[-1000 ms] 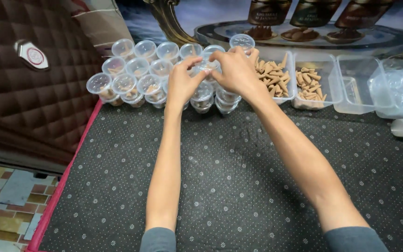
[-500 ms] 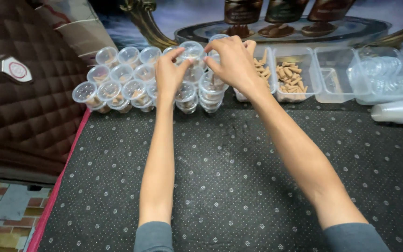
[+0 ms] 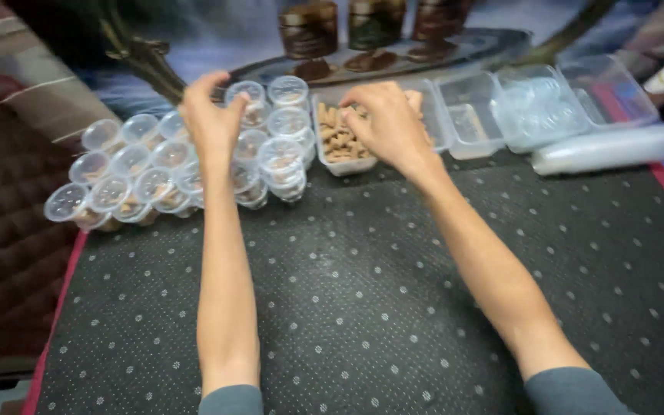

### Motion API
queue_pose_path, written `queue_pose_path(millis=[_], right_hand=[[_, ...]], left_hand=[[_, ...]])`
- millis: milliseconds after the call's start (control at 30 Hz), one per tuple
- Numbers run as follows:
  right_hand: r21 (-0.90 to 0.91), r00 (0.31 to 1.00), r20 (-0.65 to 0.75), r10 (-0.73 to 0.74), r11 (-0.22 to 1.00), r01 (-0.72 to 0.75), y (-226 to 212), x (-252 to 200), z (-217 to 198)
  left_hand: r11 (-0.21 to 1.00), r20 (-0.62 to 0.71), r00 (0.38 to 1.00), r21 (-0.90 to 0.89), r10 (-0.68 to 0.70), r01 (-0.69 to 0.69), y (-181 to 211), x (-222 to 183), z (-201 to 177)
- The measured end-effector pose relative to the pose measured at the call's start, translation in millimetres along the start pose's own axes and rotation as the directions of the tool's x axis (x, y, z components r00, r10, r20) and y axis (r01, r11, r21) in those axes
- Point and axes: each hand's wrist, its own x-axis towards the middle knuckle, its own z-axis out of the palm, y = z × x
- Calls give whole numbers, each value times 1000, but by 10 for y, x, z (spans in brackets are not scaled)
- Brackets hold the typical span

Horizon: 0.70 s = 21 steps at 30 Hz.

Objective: Filling small plastic containers with incense cones and then capping them with lids.

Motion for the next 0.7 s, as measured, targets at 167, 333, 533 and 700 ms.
queue_pose_path(millis=[167,333,533,700], right_hand=[[-102,992,-99,85,990,-95,552,-712,-670],[-104,942,-142,303,942,-319,1426,-1593,-1210],[-81,738,-308,600,756,-649,2235,-2445,-1580],[70,613,-536,581,754,-653,2519,-2667,-1437]], left_hand=[[952,-102,972,-202,213,-230,1450,-350,299],[787,11,930,-537,367,-304,2619,-1467,1493],[849,525,814,-522,250,76,3293,-2508,2720],[864,737,675,-347,11,365,3592,-2675,2922]])
